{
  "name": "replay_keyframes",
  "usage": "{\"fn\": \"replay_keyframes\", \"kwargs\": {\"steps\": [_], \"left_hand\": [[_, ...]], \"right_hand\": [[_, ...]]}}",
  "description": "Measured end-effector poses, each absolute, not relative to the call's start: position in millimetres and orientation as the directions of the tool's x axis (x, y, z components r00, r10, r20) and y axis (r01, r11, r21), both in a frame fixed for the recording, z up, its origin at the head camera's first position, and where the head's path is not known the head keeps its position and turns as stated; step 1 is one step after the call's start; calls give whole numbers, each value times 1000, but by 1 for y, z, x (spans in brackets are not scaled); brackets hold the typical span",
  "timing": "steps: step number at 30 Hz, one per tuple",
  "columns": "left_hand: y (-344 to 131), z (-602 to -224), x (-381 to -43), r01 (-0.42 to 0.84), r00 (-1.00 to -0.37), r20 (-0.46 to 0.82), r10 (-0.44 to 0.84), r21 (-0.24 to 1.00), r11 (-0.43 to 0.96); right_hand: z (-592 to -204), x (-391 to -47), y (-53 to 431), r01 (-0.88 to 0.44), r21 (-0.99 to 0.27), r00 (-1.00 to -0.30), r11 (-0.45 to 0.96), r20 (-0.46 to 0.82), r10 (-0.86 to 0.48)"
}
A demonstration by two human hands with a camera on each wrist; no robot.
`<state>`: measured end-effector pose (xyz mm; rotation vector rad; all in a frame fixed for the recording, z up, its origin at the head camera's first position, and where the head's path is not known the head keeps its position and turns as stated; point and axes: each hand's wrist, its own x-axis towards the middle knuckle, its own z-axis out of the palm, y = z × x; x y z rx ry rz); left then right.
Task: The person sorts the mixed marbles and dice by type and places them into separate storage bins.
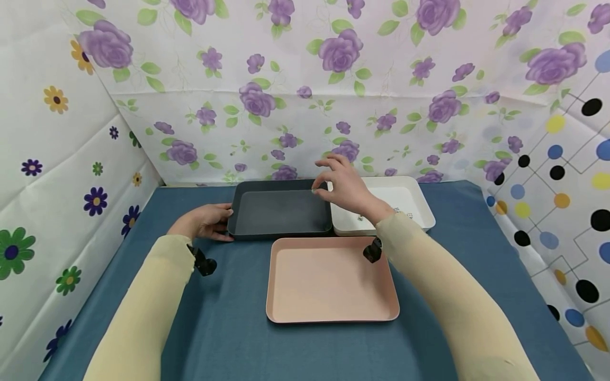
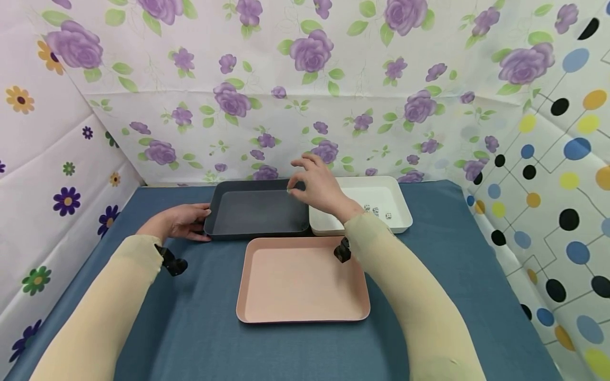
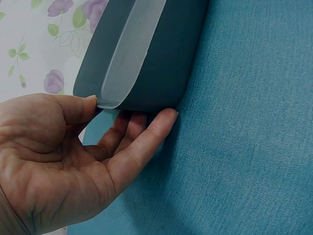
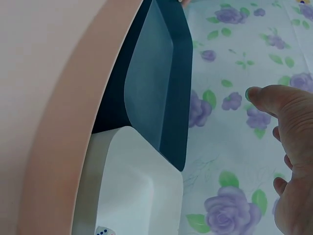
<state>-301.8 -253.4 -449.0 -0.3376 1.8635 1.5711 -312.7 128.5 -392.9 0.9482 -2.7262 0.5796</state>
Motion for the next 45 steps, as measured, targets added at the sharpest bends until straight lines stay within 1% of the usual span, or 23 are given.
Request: {"fn": "replay_keyframes", "kwargs": {"steps": [8, 18, 29, 37, 45], "left_hand": [[-253, -447, -301, -583, -744, -629, 224, 775, 243], [-255, -450, -301, -585, -743, -630, 226, 775, 236], [-255, -450, -301, -581, -743, -627, 233, 778, 240], [-254, -449, -301, -586, -743, -631, 224, 774, 240], [-254, -449, -302, -587, -743, -631, 224, 775, 236]], "right_hand": [[-396, -319, 130, -611, -287, -788, 738, 308, -533], [-404, -321, 127, -568, -277, -822, 775, 248, -513], [-417, -319, 124, -588, -232, -807, 775, 221, -547], [-429, -317, 125, -581, -152, -813, 800, 145, -563], [-436, -317, 123, -584, -141, -812, 800, 88, -577]]}}
